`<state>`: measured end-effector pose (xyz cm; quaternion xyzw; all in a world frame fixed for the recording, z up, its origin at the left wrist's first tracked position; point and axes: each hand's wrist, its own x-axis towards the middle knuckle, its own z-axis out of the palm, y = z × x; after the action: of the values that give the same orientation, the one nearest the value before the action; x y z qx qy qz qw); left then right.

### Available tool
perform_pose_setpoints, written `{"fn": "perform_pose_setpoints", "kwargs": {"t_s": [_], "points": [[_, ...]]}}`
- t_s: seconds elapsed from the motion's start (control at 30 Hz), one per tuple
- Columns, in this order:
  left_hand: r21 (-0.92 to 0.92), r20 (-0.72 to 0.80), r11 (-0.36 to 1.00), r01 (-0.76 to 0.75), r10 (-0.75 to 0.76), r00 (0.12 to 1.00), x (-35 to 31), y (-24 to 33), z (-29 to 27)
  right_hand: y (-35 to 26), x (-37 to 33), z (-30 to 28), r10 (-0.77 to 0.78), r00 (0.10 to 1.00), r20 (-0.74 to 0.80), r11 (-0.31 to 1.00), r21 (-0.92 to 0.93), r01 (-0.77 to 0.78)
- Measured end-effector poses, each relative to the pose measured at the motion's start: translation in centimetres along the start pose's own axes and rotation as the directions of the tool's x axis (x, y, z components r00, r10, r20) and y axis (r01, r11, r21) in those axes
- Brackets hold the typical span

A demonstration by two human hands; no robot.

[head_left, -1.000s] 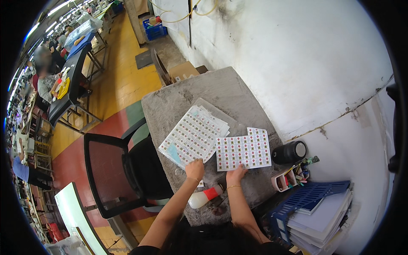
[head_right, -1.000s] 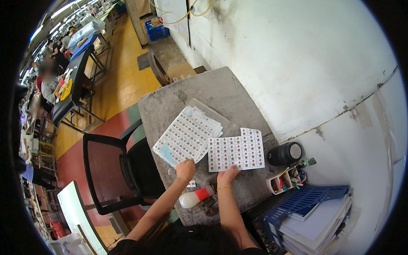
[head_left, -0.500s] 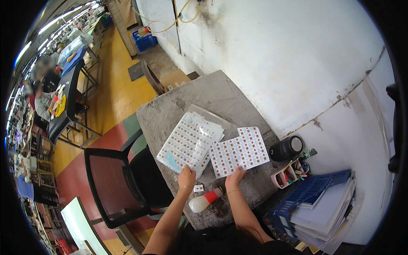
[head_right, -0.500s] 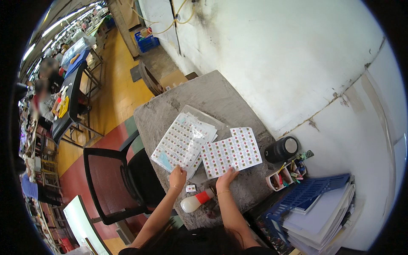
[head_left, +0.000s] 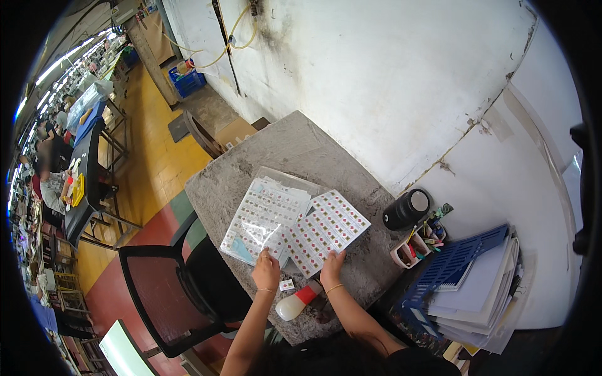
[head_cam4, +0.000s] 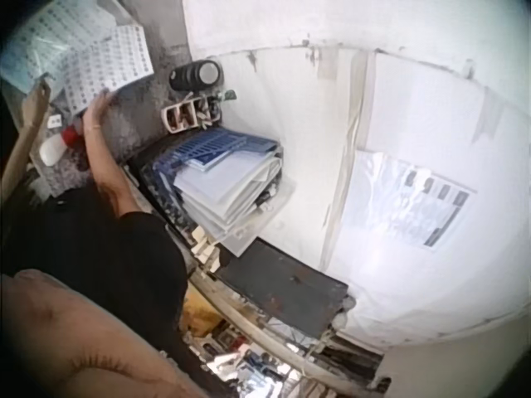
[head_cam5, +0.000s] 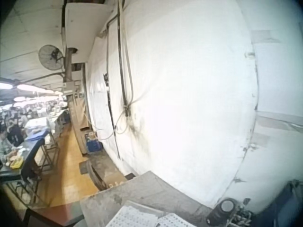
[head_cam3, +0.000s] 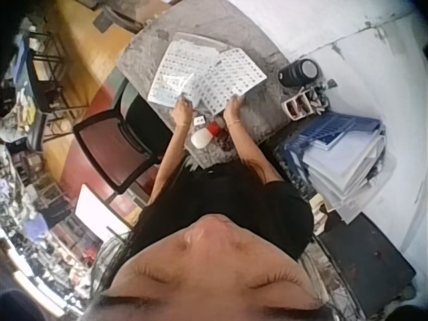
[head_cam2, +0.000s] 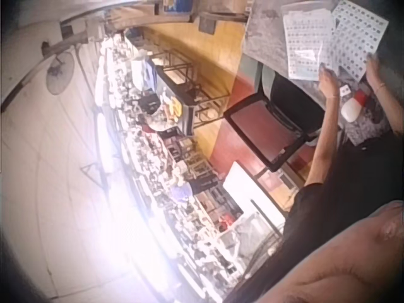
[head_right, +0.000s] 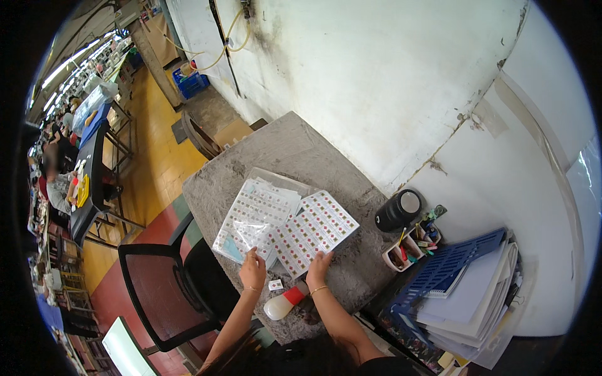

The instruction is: The person retrieves a roll of red tape and a pair of scissors, cuts a piece of tape, and places it on a small bottle. Then the person opens a plastic bag containing sheets of printed labels, removes several sheets, and uses the scissors to cut individual labels from the sheets. The cut labels are placed on the table.

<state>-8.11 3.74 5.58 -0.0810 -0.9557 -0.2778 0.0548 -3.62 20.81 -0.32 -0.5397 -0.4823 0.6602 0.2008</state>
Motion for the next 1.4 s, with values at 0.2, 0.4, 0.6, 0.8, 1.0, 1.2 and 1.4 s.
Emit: {"fn": "perform_pose_setpoints", "kwargs": {"t_s": [0.2,0.4,0.6,0.8,1.0,1.2,1.4], "points": [[-0.007,0.014,1.000,0.022,-0.022,1.000,0.1,0.4,-0.2,1.0,0.1,-1.3,-0.057,0.988,0.141,0.996,0.082,0.046],[-0.025,-0.034,1.000,-0.017,0.016,0.999,0.0,0.8,-0.7,-0.1,-1.4,-1.8,0.014,0.993,0.120,0.962,0.268,-0.046],[-0.018,-0.006,1.000,-0.013,0.013,1.000,-0.3,0.8,-0.4,-0.5,-1.6,-2.3,-0.036,0.988,0.151,0.940,0.341,-0.018],[-0.005,-0.015,0.998,-0.061,0.061,0.998,-0.6,0.7,0.1,-0.2,-1.6,-0.2,0.068,0.945,0.321,0.972,0.192,-0.135],[0.016,0.015,0.995,-0.102,0.102,0.995,-0.8,0.4,0.0,-3.2,-2.9,4.7,0.099,0.861,0.500,0.990,0.036,-0.135],[0.018,0.045,0.988,-0.151,0.150,0.988,-0.6,0.2,-0.1,-3.1,1.8,9.4,0.009,0.691,0.723,0.489,-0.606,0.627],[0.048,0.029,0.985,-0.167,0.166,0.986,-0.5,0.2,-0.1,-2.8,2.7,10.0,0.081,0.861,0.502,0.925,-0.359,0.123]]}}
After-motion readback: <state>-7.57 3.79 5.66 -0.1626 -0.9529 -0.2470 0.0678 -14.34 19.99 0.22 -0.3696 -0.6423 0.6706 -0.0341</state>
